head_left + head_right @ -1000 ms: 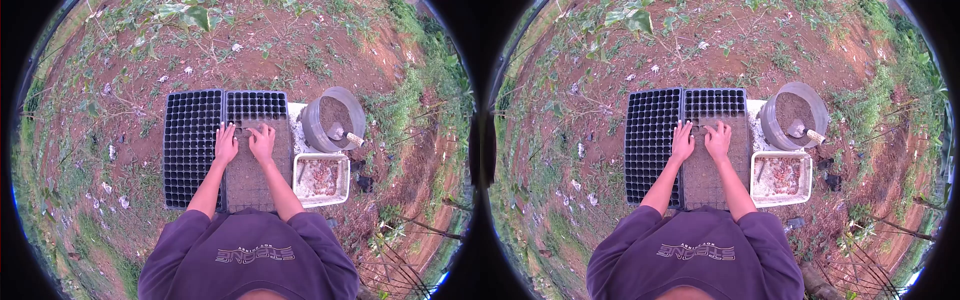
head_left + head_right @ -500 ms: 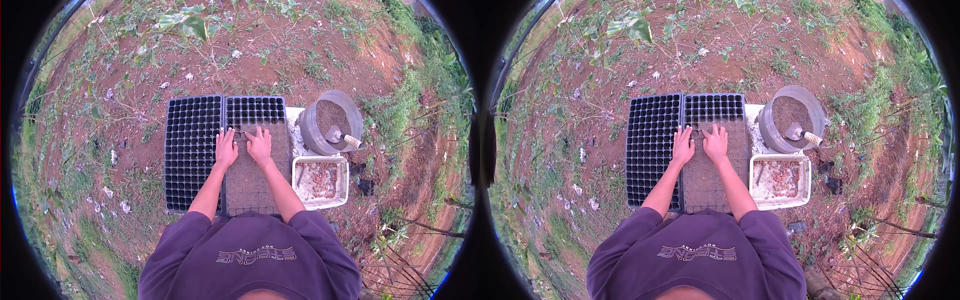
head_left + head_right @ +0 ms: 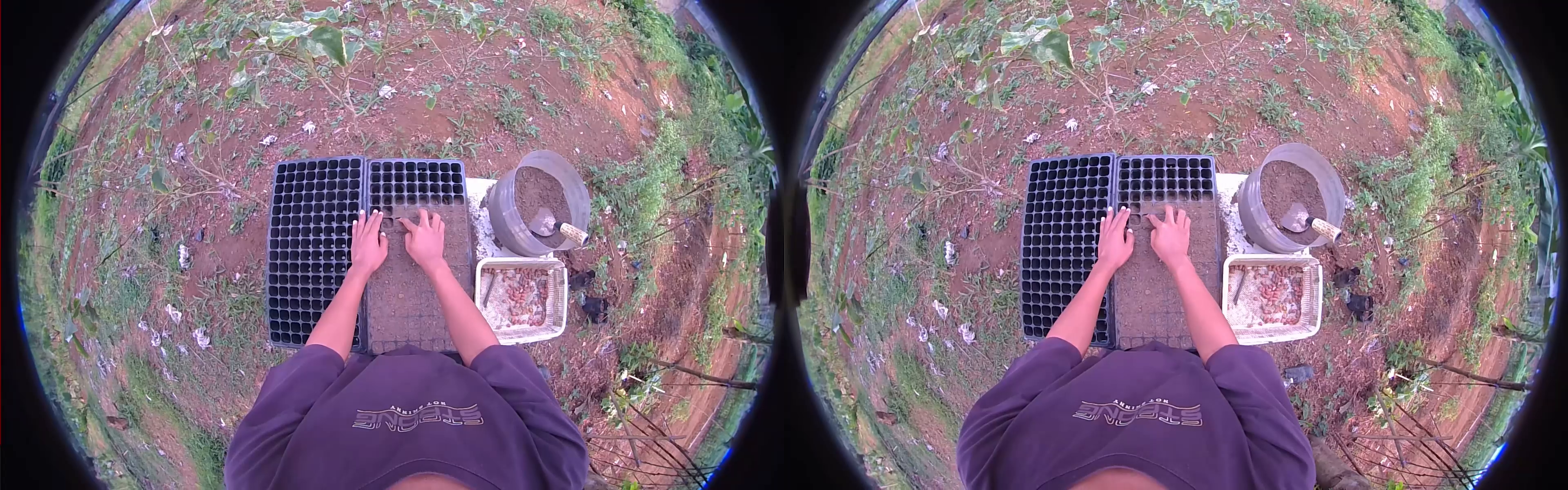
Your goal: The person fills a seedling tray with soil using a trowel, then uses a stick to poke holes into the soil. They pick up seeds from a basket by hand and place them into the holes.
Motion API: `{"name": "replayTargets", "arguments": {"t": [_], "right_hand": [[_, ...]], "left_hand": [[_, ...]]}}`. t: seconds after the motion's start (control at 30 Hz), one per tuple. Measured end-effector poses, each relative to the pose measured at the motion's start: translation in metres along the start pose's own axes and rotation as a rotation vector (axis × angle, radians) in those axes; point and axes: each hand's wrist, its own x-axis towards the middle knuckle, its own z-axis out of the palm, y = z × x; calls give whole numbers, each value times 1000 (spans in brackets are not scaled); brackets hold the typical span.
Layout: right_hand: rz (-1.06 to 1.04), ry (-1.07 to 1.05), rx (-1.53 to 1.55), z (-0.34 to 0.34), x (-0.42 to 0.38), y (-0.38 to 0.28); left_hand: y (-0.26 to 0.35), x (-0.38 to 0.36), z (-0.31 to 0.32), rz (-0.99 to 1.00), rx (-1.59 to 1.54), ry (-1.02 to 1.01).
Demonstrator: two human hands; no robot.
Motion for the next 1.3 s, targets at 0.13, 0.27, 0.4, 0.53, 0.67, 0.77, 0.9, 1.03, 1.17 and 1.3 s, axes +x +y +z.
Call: {"name": "replayTargets", "arguments": {"t": [0.13, 0.27, 0.4, 0.53, 0.67, 0.77, 0.9, 1.03, 1.17, 1.3], "right_hand": [[-38, -42, -98, -3, 6, -1], [24, -157, -111, -7, 10, -6], [24, -260, -118, -9, 15, -3], [-8, -239, -132, -8, 11, 1], [50, -39, 130, -22, -11, -2], [128, 106, 271, -36, -30, 3], [102, 199, 354, -54, -57, 16], [105, 237, 355, -70, -80, 36], [95, 308, 294, -86, -102, 63], [194, 375, 299, -89, -127, 93]], "left_hand": [[2, 0, -1, 0, 0, 8], [2, 0, 0, -6, -4, 10], [2, 0, 0, -17, 0, 7], [3, -1, -3, -6, 3, 4], [4, -3, -5, -14, 23, -9], [9, -21, -3, -60, -35, 70], [30, -49, 4, -14, -119, 133], [68, -70, 12, 32, -164, 100], [109, -82, 27, 102, -212, 90], [141, -89, 44, 132, -215, 51]]}}
